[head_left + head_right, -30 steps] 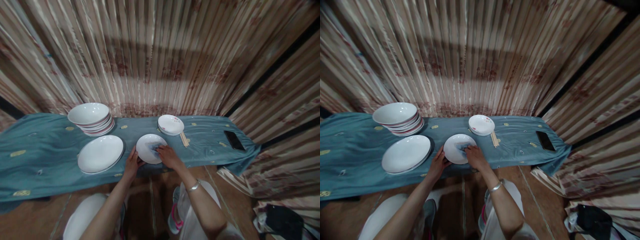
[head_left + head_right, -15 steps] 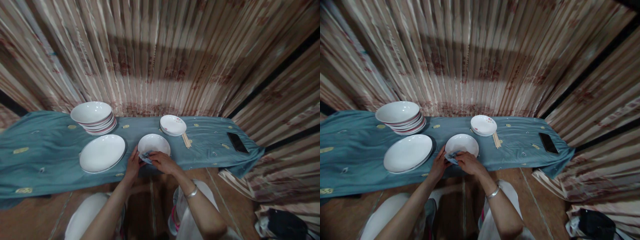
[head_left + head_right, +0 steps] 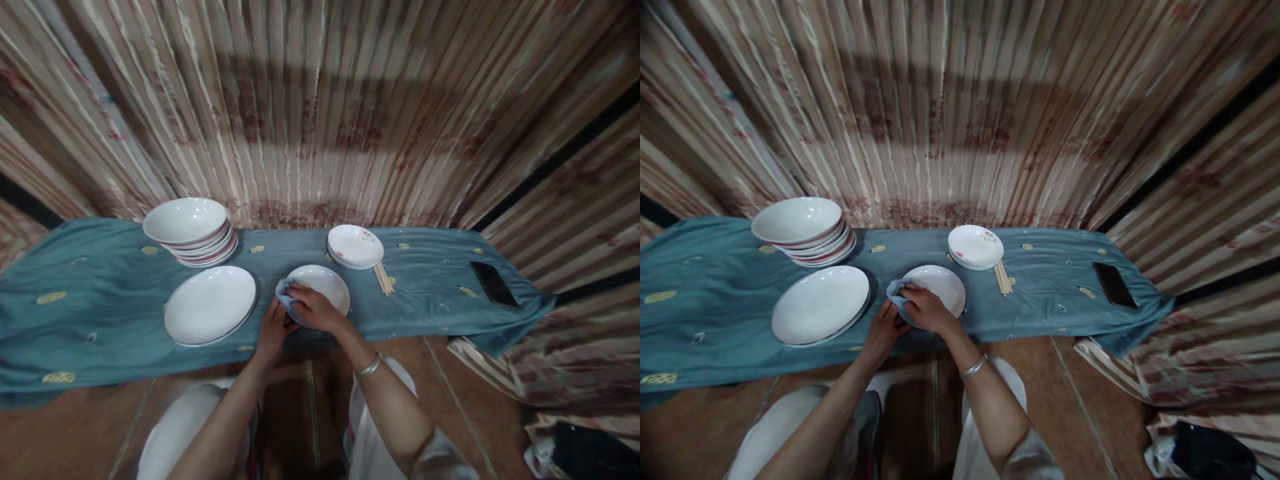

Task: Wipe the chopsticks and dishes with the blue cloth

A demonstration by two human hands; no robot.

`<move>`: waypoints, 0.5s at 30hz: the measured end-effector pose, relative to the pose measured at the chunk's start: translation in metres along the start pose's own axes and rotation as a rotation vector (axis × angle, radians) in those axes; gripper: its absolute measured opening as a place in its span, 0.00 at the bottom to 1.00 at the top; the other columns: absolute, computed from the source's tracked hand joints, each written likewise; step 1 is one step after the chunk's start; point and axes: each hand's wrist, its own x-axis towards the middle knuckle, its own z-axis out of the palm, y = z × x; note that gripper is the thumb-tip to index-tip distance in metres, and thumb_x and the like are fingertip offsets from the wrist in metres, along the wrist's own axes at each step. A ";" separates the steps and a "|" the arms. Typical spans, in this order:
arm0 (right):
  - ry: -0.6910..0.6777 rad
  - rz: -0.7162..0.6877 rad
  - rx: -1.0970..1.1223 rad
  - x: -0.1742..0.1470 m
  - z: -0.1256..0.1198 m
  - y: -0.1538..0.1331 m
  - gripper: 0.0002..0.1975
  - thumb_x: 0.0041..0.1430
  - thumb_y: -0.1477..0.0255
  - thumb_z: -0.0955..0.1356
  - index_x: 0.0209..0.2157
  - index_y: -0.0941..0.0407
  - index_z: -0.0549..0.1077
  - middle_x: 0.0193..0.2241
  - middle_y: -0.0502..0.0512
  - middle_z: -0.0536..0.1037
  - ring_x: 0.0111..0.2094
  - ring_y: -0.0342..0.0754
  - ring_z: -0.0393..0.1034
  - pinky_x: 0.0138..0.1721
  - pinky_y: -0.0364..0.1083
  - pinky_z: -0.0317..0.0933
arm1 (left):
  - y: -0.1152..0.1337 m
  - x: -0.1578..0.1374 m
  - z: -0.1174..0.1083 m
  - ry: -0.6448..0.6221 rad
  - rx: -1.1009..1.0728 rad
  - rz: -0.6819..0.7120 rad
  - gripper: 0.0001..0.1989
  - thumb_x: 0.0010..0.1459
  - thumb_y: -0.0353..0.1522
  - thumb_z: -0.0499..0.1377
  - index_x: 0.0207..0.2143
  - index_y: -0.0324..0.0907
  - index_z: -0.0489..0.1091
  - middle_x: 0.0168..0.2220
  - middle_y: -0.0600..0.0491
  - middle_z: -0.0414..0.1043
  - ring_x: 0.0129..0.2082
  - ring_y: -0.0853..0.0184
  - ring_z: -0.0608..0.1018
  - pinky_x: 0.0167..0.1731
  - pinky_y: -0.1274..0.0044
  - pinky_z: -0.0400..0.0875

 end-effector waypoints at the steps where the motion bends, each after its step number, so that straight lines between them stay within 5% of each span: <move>1: 0.010 0.006 -0.007 0.003 0.001 0.002 0.21 0.61 0.76 0.59 0.56 0.59 0.65 0.58 0.59 0.65 0.60 0.47 0.57 0.60 0.49 0.50 | -0.001 0.000 0.000 0.003 -0.001 -0.003 0.28 0.57 0.36 0.56 0.60 0.45 0.57 0.49 0.44 0.72 0.36 0.65 0.79 0.34 0.72 0.76; 10: 0.077 0.103 -0.331 0.012 0.002 0.017 0.26 0.60 0.77 0.57 0.60 0.64 0.57 0.62 0.67 0.55 0.62 0.53 0.51 0.60 0.53 0.50 | 0.002 -0.001 0.001 -0.020 -0.056 -0.025 0.29 0.57 0.36 0.57 0.61 0.48 0.56 0.54 0.46 0.68 0.40 0.63 0.78 0.35 0.70 0.76; 15: 0.087 0.218 -0.513 0.006 -0.006 0.023 0.24 0.61 0.78 0.56 0.59 0.59 0.59 0.63 0.62 0.56 0.60 0.54 0.53 0.58 0.56 0.48 | 0.004 -0.003 0.003 -0.021 -0.036 -0.018 0.30 0.55 0.37 0.59 0.60 0.49 0.58 0.55 0.45 0.67 0.39 0.62 0.78 0.33 0.70 0.76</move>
